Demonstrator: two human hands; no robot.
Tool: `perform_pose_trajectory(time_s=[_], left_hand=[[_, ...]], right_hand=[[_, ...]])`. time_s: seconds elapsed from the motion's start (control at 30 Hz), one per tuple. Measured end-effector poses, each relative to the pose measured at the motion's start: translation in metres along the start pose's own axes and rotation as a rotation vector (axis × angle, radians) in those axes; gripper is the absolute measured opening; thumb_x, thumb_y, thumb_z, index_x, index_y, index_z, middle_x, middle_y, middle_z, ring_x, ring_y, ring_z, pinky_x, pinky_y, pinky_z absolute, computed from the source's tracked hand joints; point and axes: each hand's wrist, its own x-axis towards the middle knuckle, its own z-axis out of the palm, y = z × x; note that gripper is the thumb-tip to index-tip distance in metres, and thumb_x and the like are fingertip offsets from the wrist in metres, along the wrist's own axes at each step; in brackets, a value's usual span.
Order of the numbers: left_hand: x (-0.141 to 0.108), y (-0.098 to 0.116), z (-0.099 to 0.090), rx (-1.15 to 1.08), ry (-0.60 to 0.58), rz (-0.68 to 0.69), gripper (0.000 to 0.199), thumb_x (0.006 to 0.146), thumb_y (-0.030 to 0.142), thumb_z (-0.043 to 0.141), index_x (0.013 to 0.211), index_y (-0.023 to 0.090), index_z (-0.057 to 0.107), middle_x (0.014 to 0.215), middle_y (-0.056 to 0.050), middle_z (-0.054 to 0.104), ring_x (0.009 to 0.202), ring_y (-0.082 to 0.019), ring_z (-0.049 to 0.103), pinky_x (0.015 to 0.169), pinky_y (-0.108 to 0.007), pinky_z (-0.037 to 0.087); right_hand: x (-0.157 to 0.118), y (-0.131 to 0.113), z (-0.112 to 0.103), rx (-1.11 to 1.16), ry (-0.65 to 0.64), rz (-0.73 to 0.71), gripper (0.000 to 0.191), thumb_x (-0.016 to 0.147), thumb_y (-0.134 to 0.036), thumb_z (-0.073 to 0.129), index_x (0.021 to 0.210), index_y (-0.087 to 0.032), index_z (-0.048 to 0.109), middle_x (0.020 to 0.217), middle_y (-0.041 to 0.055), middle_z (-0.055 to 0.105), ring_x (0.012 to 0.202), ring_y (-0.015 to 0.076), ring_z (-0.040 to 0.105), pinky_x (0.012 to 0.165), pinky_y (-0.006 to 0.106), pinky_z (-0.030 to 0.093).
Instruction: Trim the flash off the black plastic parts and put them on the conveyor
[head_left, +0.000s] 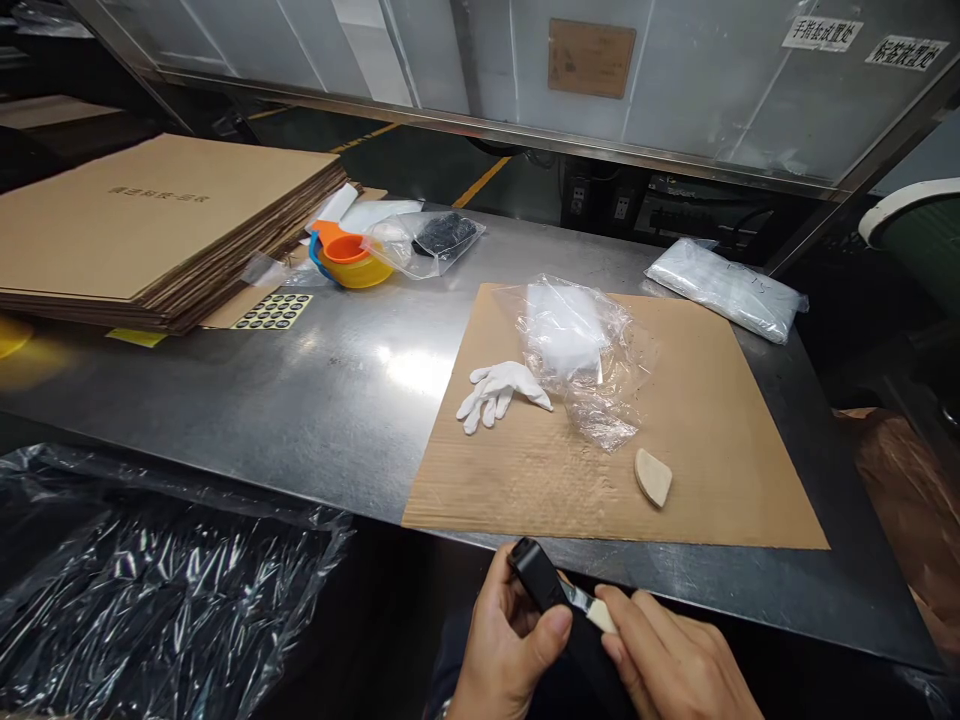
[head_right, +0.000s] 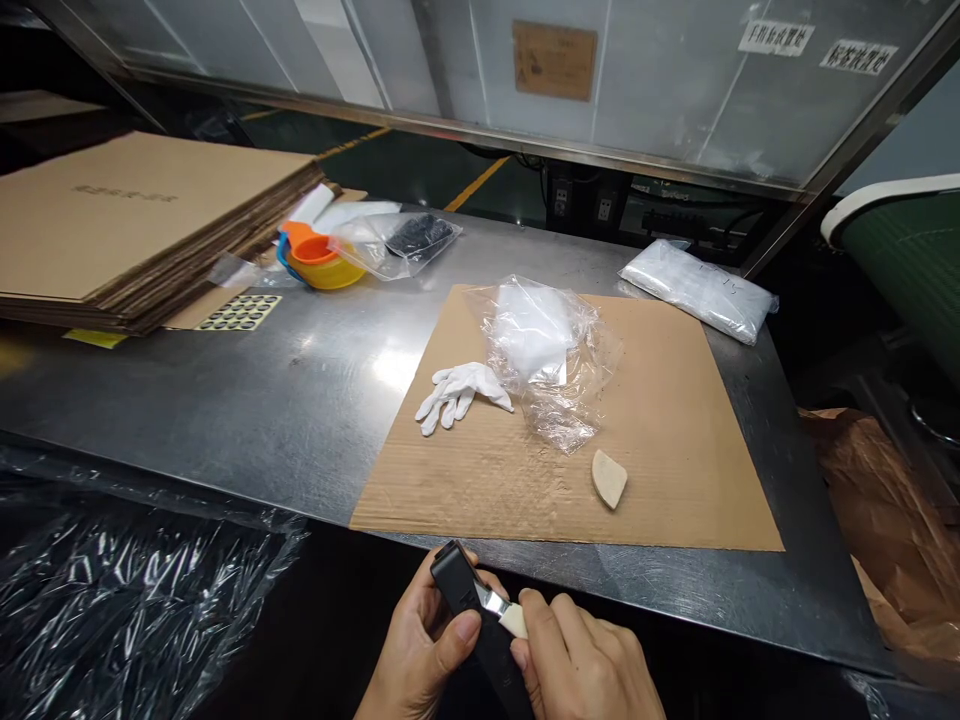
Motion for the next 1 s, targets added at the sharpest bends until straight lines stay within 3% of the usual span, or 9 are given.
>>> perform_pose_trajectory(time_s=[0.43, 0.6, 0.77, 1.0], left_hand=[[-0.001, 0.001, 0.004, 0.029, 0.037, 0.043, 0.045, 0.059, 0.045, 0.077, 0.088, 0.018, 0.056, 0.074, -0.002, 0.063, 0.065, -0.014, 0.054, 0.062, -0.024, 0.044], [-0.002, -0.003, 0.000, 0.032, -0.004, 0.043, 0.046, 0.058, 0.048, 0.076, 0.086, 0.018, 0.055, 0.070, -0.002, 0.060, 0.062, -0.014, 0.053, 0.056, -0.024, 0.042], [0.000, -0.006, -0.002, 0.015, -0.012, 0.030, 0.041, 0.063, 0.045, 0.074, 0.088, 0.018, 0.055, 0.074, -0.002, 0.062, 0.071, -0.015, 0.056, 0.067, -0.026, 0.045], [-0.002, 0.000, 0.004, -0.011, 0.046, 0.033, 0.044, 0.057, 0.044, 0.078, 0.085, 0.018, 0.057, 0.070, 0.001, 0.060, 0.066, -0.012, 0.053, 0.061, -0.021, 0.044]], right_hand=[[-0.002, -0.002, 0.002, -0.040, -0.023, 0.031, 0.034, 0.096, -0.023, 0.030, 0.114, -0.011, 0.056, 0.076, 0.0056, 0.064, 0.063, 0.0136, 0.065, 0.054, 0.022, 0.053], [0.002, 0.007, 0.004, -0.024, 0.049, 0.039, 0.034, 0.097, -0.022, 0.028, 0.110, -0.008, 0.056, 0.068, 0.0046, 0.061, 0.051, 0.0143, 0.062, 0.043, 0.023, 0.048], [0.006, 0.011, 0.001, 0.058, 0.053, 0.048, 0.031, 0.096, -0.020, 0.031, 0.110, -0.009, 0.055, 0.069, 0.0050, 0.062, 0.052, 0.0139, 0.062, 0.045, 0.023, 0.049], [0.008, 0.002, -0.005, 0.034, 0.040, 0.017, 0.033, 0.096, -0.020, 0.030, 0.109, -0.008, 0.057, 0.071, 0.0050, 0.063, 0.055, 0.0133, 0.063, 0.046, 0.022, 0.050]])
